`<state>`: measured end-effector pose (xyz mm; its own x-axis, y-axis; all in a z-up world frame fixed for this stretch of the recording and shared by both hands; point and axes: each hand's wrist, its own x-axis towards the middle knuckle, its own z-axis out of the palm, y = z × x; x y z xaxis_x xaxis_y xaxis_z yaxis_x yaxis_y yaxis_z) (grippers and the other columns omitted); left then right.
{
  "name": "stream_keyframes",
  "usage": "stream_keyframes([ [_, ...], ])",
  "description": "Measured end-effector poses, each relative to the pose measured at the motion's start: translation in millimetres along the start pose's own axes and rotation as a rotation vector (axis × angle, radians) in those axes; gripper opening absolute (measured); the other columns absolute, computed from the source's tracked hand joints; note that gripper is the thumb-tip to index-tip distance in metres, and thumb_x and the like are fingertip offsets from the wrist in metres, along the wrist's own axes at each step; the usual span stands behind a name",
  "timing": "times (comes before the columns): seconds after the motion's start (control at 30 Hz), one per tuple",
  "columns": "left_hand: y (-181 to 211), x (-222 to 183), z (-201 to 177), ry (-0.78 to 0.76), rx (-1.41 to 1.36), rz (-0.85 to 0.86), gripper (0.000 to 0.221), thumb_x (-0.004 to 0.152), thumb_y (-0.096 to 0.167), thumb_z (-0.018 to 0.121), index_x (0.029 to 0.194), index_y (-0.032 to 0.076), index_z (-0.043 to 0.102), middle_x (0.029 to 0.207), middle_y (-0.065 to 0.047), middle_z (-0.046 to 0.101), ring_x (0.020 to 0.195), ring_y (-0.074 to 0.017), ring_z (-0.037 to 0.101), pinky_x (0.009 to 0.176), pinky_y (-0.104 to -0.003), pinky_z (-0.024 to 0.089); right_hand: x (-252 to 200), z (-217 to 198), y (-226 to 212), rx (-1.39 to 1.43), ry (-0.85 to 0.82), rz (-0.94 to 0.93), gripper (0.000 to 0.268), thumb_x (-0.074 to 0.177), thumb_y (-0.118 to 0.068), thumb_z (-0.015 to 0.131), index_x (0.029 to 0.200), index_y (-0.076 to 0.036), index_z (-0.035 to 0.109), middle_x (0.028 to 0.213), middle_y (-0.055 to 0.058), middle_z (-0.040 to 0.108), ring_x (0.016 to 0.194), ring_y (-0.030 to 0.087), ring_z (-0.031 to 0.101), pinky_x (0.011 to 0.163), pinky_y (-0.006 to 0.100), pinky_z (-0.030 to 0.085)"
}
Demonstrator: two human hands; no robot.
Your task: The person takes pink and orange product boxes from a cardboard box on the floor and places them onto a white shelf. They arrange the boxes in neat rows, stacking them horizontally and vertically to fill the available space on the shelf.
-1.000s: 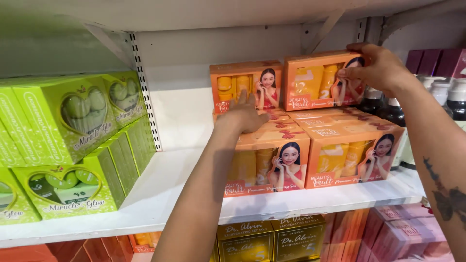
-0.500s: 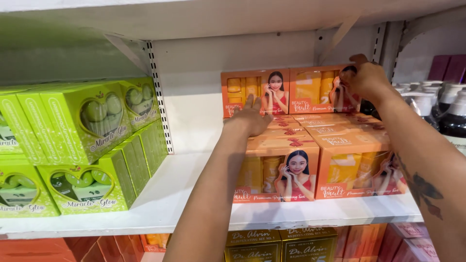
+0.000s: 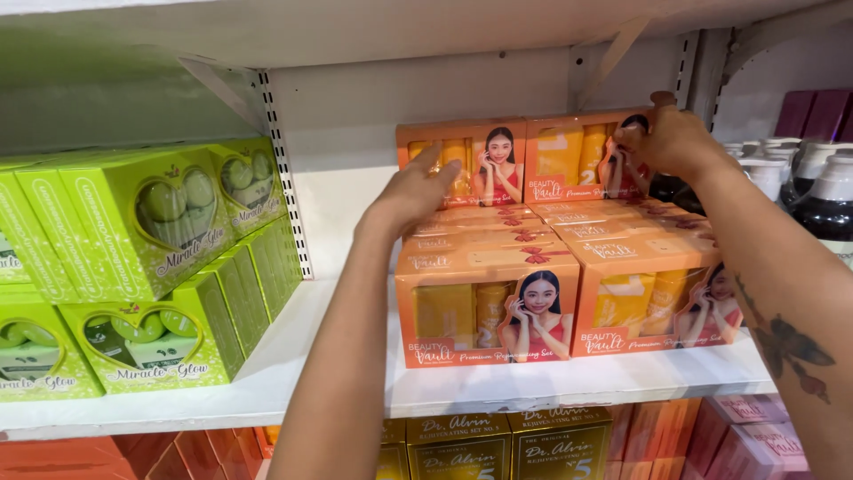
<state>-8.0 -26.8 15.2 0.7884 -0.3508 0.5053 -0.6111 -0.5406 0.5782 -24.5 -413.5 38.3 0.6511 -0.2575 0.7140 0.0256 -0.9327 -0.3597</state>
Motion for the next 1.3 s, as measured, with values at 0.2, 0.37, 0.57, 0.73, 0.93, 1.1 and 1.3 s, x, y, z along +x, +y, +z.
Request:
stream_keyframes([
  [0.2,-35,-9,6,0.111,-0.318,0.024,0.066,0.095,0.042,0.059,0.154,0.018,0.043,0.156,-0.009,0.047,0.128,-0.0211,0.058,0.1,-0.036,0.054,-5,-8,-17,-0.157,-0.055,-0.023,0.088,0.091,-0.045,0.075,0.152,0.008,0.04,0.129,0.041,0.061,0.124,0.052,0.06,0.103,0.05,0.05],
  [0.37,-77,0,17,0.312,-0.331,0.155,0.055,0.099,0.035,0.062,0.149,0.014,0.054,0.156,-0.012,0.049,0.131,-0.0236,0.058,0.108,-0.036,0.049,-34,-2,-44,-0.176,-0.067,-0.081,0.102,0.088,-0.051,0.076,0.162,-0.003,0.024,0.148,0.042,0.039,0.128,0.056,0.05,0.106,0.052,0.045],
  [0.57,-115,29,39,0.437,-0.471,-0.102,0.065,0.093,0.028,0.069,0.148,0.005,0.045,0.147,-0.018,0.05,0.125,-0.0229,0.053,0.102,-0.035,0.047,-58,28,-99,-0.279,-0.1,-0.329,0.086,0.09,-0.046,0.07,0.161,-0.017,0.03,0.165,0.021,0.029,0.144,0.047,0.037,0.116,0.052,0.037],
  [0.73,-119,34,42,0.281,-0.776,-0.135,0.06,0.093,0.035,0.068,0.137,-0.004,0.059,0.128,-0.017,0.072,0.111,-0.0194,0.068,0.095,-0.031,0.054,-70,28,-144,-0.282,-0.085,-0.326,0.075,0.096,-0.046,0.059,0.161,-0.024,0.026,0.168,0.006,0.024,0.151,0.043,0.019,0.115,0.063,0.026],
  [0.93,-94,20,29,0.491,-0.633,-0.172,0.045,0.083,0.039,0.08,0.102,-0.002,0.079,0.097,-0.012,0.081,0.086,-0.0177,0.074,0.08,-0.032,0.059,-8,65,-116,-0.306,-0.135,-0.352,0.069,0.102,-0.049,0.048,0.162,-0.026,0.024,0.167,0.003,0.026,0.151,0.044,0.019,0.119,0.063,0.024],
  [1.1,-111,29,29,0.507,-0.544,-0.226,0.046,0.077,0.045,0.083,0.086,0.0,0.08,0.082,-0.01,0.08,0.075,-0.0193,0.073,0.073,-0.035,0.059,-15,62,-143,-0.304,-0.189,-0.263,0.073,0.097,-0.046,0.054,0.162,-0.03,0.025,0.17,-0.004,0.021,0.156,0.037,0.014,0.117,0.07,0.022],
  [1.3,-117,29,36,0.49,-0.452,-0.17,0.065,0.077,0.051,0.084,0.113,-0.001,0.073,0.108,-0.016,0.076,0.097,-0.0216,0.073,0.087,-0.034,0.058,-18,57,-143,-0.292,-0.204,-0.273,0.088,0.088,-0.056,0.065,0.161,-0.028,0.023,0.17,0.0,0.016,0.155,0.036,0.01,0.116,0.069,0.02],
])
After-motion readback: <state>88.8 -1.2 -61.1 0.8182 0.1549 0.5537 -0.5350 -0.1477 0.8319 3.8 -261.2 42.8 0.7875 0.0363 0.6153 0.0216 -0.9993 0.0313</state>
